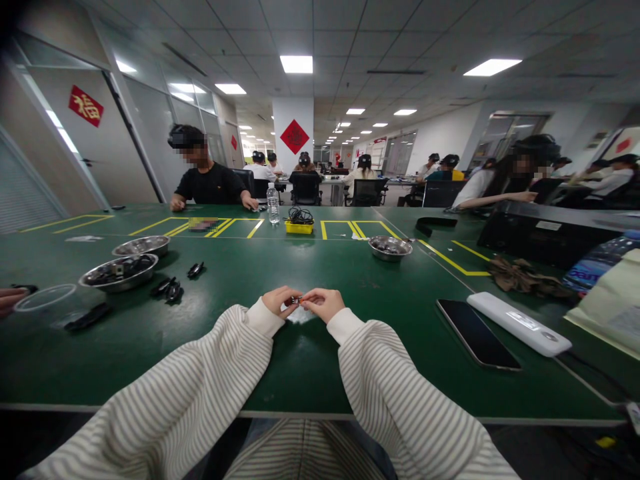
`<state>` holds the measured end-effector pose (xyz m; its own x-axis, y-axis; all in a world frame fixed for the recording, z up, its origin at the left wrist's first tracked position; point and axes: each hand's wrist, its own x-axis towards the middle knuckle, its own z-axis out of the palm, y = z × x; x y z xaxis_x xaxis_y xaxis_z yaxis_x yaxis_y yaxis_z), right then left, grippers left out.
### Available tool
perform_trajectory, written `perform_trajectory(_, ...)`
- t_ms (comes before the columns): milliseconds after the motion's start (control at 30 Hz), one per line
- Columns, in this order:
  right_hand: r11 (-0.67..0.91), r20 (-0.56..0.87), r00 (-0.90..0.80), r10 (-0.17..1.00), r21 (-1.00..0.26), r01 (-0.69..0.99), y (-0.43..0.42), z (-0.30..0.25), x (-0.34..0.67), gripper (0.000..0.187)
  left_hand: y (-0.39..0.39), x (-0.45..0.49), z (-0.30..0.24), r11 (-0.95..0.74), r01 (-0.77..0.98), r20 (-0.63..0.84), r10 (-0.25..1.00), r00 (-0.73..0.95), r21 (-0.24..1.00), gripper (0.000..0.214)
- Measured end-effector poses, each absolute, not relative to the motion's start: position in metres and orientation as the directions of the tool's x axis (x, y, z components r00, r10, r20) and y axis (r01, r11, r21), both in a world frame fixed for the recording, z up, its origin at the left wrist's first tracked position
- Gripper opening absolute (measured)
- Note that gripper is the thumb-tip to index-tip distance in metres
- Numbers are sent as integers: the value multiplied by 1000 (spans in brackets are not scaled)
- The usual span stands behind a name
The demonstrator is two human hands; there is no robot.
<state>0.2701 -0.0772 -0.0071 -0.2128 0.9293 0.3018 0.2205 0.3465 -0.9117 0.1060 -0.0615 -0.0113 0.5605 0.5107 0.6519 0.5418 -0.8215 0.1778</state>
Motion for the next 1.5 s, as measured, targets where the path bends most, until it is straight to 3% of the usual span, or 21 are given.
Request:
perform_trajectory(533,284,245,-233,941,-947,152,-78,-6,270,30,-66,105,-9,-827,530,663,504,553,187,21)
perform_trajectory(933,337,297,-171,939,-895,292,-75,-7,273,23,-62,105,-10,-866,492,715,402,572,92,23)
perform_trajectory(1100,380,312,-239,920,-860,342,-79,-4,273,26,-44,96,-15,-828,559,745,402,533,47,22)
perform_trajectory(1200,398,311,-279,908,-849,348,-80,-4,273,28,-25,79,-19,-758,651,732,466,497,40,22)
perform_trajectory(1300,402,312,-282,907,-840,365,-80,-4,273,28,-6,56,-19,-595,799,658,638,400,91,22)
perform_trajectory(1400,390,292,-290,911,-837,384,-79,-5,272,28,9,31,-14,-350,924,509,829,230,153,22)
perform_trajectory(1500,374,268,-295,917,-836,401,-79,-6,272,28,21,12,-8,-111,986,303,950,69,124,23)
